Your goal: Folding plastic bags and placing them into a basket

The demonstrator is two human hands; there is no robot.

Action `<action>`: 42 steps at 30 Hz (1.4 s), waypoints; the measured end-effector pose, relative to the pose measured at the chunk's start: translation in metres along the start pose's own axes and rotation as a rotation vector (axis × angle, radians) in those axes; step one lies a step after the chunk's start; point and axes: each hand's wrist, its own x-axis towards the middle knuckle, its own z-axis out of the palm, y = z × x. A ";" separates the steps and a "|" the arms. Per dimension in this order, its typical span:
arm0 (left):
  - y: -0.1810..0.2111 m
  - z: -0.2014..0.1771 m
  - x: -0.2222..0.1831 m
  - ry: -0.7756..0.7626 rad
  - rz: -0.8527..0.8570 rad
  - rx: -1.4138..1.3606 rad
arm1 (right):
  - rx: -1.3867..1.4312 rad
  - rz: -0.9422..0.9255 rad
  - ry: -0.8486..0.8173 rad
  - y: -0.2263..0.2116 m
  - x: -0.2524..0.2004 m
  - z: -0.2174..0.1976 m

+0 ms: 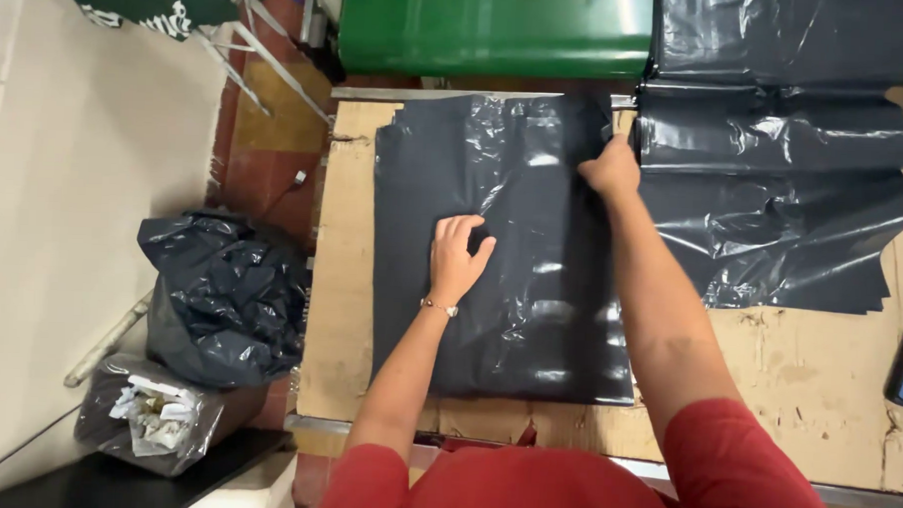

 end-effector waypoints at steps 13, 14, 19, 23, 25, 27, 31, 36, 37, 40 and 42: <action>-0.072 -0.075 0.022 -0.454 -0.988 -1.408 | 0.595 -0.435 0.051 0.032 -0.216 -0.103; -0.077 -0.091 0.019 -0.461 -1.010 -1.528 | 0.530 -0.488 0.078 0.030 -0.253 -0.111; -0.161 -0.098 -0.036 -0.360 -1.036 -1.575 | 0.478 -0.571 0.114 0.054 -0.342 -0.086; -0.091 -0.120 -0.071 -0.146 -0.924 -1.342 | 0.334 -0.143 0.165 0.094 -0.347 -0.049; -0.038 -0.155 -0.089 -0.134 -0.869 -1.223 | 0.142 -0.188 0.145 0.119 -0.348 -0.038; -0.026 -0.189 -0.119 -0.119 -0.690 -0.810 | 0.699 -0.272 -0.143 0.106 -0.358 -0.055; -0.017 -0.207 -0.158 -0.285 -0.498 -0.571 | 1.051 -0.131 -0.497 0.104 -0.375 -0.081; -0.029 -0.180 -0.170 -0.293 -0.516 -0.446 | 0.706 -0.254 -0.259 0.103 -0.379 -0.075; -0.035 -0.171 -0.171 -0.289 -0.513 -0.448 | 0.704 -0.258 -0.257 0.100 -0.376 -0.073; -0.038 -0.159 -0.172 -0.107 -0.775 -0.404 | 0.777 -0.243 -0.039 0.100 -0.373 -0.065; -0.019 -0.173 -0.173 -0.016 -0.581 -0.400 | 0.685 -0.243 0.117 0.109 -0.375 -0.059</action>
